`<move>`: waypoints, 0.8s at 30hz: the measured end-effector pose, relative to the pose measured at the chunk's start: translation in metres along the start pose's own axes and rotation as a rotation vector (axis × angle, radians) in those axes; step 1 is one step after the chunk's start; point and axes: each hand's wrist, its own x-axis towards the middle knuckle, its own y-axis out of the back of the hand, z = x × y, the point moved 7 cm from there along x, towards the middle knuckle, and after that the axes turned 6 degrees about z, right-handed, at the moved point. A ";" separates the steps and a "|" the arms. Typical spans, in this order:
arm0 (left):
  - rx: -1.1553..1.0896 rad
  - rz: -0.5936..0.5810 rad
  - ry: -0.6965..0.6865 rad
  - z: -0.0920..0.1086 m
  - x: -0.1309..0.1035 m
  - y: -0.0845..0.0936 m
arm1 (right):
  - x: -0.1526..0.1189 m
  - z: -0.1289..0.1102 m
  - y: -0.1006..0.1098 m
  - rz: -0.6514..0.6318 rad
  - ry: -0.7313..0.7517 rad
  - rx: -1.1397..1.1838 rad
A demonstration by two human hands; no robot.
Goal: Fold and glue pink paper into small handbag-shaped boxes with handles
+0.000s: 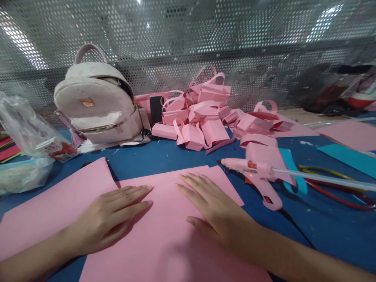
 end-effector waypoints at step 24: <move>-0.010 0.021 -0.006 0.001 0.002 0.002 | -0.004 0.001 -0.003 -0.015 0.006 -0.007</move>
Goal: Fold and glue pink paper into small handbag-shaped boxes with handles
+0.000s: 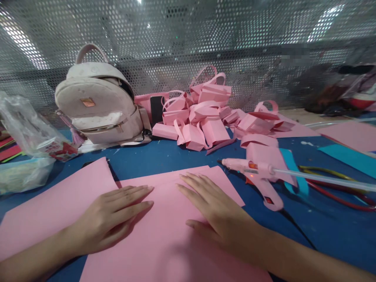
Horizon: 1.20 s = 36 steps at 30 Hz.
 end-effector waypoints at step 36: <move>-1.236 0.567 1.078 -0.037 0.028 0.026 | 0.021 0.003 0.030 -0.032 -0.645 0.931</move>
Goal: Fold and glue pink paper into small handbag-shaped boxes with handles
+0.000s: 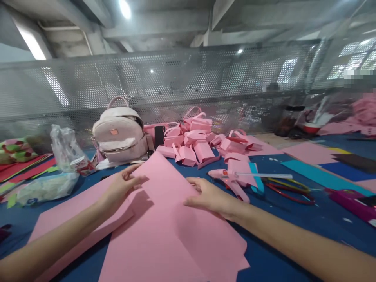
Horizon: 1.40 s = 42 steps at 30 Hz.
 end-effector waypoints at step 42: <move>0.299 -0.217 0.139 -0.056 -0.034 -0.022 | -0.016 0.013 -0.044 -0.186 -0.196 0.571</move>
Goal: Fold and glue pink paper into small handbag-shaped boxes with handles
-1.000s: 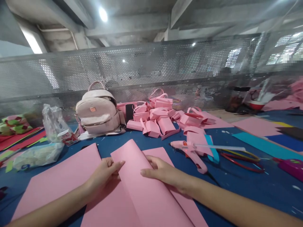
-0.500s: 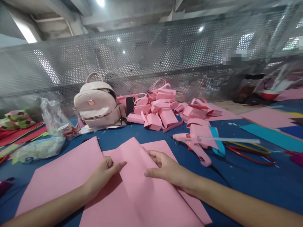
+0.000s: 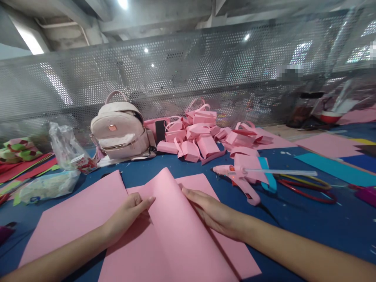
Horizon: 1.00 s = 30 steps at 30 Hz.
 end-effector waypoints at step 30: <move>-0.086 -0.121 -0.002 -0.007 0.004 0.000 | 0.002 -0.004 0.002 -0.046 0.100 -0.084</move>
